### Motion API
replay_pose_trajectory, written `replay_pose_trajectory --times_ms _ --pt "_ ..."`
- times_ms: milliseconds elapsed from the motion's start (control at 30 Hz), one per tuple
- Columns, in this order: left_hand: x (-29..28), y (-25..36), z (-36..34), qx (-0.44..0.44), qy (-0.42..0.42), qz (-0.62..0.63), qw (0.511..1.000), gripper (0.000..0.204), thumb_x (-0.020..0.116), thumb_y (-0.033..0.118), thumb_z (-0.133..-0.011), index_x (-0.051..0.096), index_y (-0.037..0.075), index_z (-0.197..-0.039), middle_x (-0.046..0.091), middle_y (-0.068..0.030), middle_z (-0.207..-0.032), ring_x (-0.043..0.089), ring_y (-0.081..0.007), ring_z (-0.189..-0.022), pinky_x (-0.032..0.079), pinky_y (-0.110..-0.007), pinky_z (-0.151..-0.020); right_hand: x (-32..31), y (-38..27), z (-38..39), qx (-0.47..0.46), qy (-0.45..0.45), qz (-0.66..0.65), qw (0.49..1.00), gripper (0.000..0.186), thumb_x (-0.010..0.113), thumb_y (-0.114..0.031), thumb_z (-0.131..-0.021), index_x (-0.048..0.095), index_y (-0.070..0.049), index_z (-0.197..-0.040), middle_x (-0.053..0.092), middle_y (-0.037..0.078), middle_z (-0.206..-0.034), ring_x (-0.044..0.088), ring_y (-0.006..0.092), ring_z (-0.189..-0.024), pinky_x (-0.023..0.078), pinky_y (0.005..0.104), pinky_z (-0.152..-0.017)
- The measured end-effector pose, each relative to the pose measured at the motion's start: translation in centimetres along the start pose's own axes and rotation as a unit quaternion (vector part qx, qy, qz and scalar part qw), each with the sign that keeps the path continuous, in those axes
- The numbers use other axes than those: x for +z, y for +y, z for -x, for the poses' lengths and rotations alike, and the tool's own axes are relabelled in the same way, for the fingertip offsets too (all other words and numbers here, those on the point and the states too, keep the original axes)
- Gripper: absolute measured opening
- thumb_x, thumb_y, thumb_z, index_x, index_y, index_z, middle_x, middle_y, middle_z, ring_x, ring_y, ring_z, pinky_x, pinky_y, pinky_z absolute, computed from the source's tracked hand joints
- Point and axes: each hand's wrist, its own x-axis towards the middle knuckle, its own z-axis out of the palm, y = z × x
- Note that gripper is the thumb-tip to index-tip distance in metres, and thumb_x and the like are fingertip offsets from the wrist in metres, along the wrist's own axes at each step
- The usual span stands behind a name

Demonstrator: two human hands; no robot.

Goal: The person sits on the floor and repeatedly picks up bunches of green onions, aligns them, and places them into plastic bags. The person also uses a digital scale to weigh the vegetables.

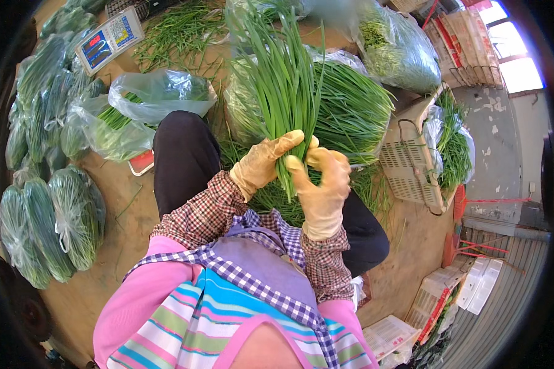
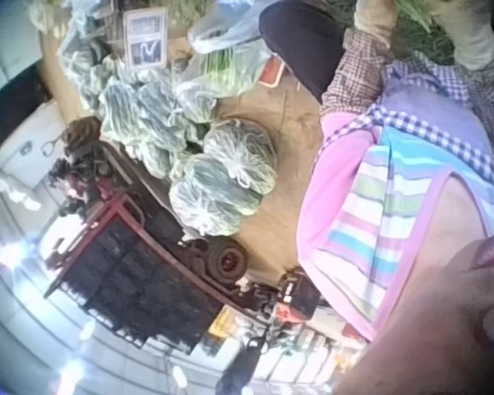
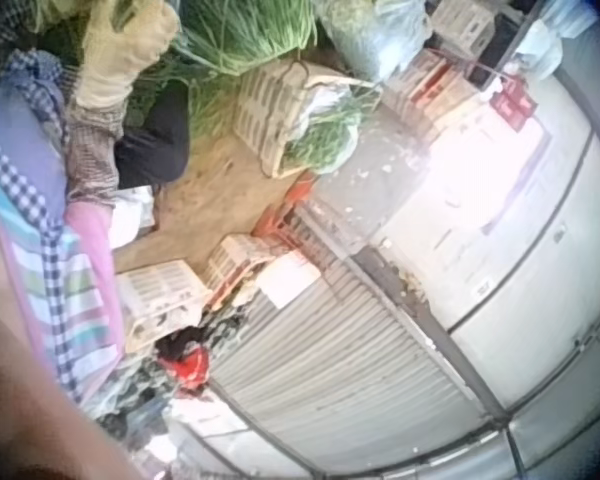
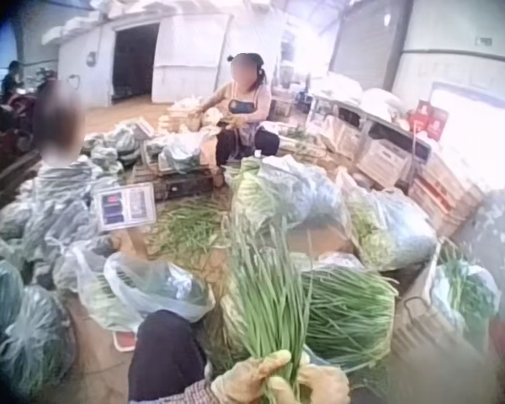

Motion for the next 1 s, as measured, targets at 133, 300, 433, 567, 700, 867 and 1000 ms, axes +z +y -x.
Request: replay_pose_trajectory --times_ms 133,300,433,567,700,867,1000 --pt "1.1 0.4 -0.4 0.017 -0.015 0.224 0.974 0.059 0.052 0.047 -0.087 0.046 0.002 -0.124 0.055 -0.0080 -0.116 0.054 -0.0179 -0.106 0.042 -0.033 -0.094 0.9 0.1 -0.3 -0.030 0.035 -0.076 0.996 0.013 0.071 -0.008 -0.073 0.062 -0.001 -0.080 0.059 0.010 -0.073 0.056 0.0217 -0.067 0.044 0.0317 -0.060" --pt "1.0 0.0 -0.1 0.041 -0.033 0.264 0.963 0.065 0.062 0.045 -0.081 0.044 0.003 -0.127 0.054 -0.0077 -0.118 0.053 -0.0187 -0.107 0.041 -0.033 -0.095 2.3 1.9 1.3 0.082 0.093 -0.232 0.965 0.010 0.067 -0.006 -0.078 0.061 0.000 -0.083 0.061 0.008 -0.079 0.056 0.0182 -0.069 0.044 0.0279 -0.062" --pt "1.0 1.0 0.2 -0.011 -0.028 0.209 0.978 0.059 0.066 0.028 -0.080 0.044 -0.001 -0.126 0.055 -0.0074 -0.117 0.054 -0.0169 -0.104 0.042 -0.031 -0.093 2.6 1.6 1.8 0.187 0.097 -0.354 0.911 0.009 0.064 -0.006 -0.081 0.061 0.000 -0.087 0.062 0.004 -0.080 0.053 0.0104 -0.069 0.043 0.0240 -0.064" --pt "0.4 0.0 0.3 -0.007 0.004 0.185 0.983 0.055 0.066 0.021 -0.078 0.046 -0.001 -0.124 0.054 -0.0086 -0.118 0.053 -0.0182 -0.106 0.041 -0.033 -0.095 2.7 2.4 1.8 0.132 0.074 -0.316 0.937 0.011 0.063 -0.009 -0.083 0.061 0.000 -0.089 0.060 0.003 -0.079 0.051 0.0088 -0.068 0.043 0.0237 -0.063" --pt "-0.2 -0.3 0.0 0.005 -0.008 0.124 0.992 0.049 0.065 0.019 -0.079 0.048 0.001 -0.122 0.055 -0.0045 -0.114 0.054 -0.0163 -0.101 0.042 -0.030 -0.091 0.9 1.2 0.4 0.123 -0.046 -0.249 0.960 0.022 0.069 -0.019 -0.079 0.062 0.000 -0.088 0.058 0.003 -0.076 0.049 0.0097 -0.064 0.042 0.0243 -0.059" --pt "1.3 0.3 -0.3 0.009 0.043 0.089 0.995 0.037 0.060 0.028 -0.086 0.054 0.005 -0.113 0.058 -0.0012 -0.103 0.054 -0.0122 -0.093 0.043 -0.027 -0.086 0.3 1.8 -0.8 0.147 -0.140 -0.107 0.973 0.039 0.079 -0.027 -0.069 0.061 -0.001 -0.092 0.053 -0.002 -0.071 0.046 0.0070 -0.060 0.039 0.0219 -0.055" --pt "1.2 1.3 -0.3 -0.026 0.046 0.115 0.992 0.041 0.050 0.038 -0.091 0.053 0.005 -0.114 0.059 -0.0038 -0.101 0.056 -0.0135 -0.091 0.047 -0.029 -0.083 0.4 2.4 -0.5 0.136 -0.174 -0.168 0.961 0.048 0.082 -0.024 -0.064 0.058 -0.001 -0.099 0.054 -0.001 -0.075 0.050 0.0073 -0.064 0.042 0.0218 -0.057"
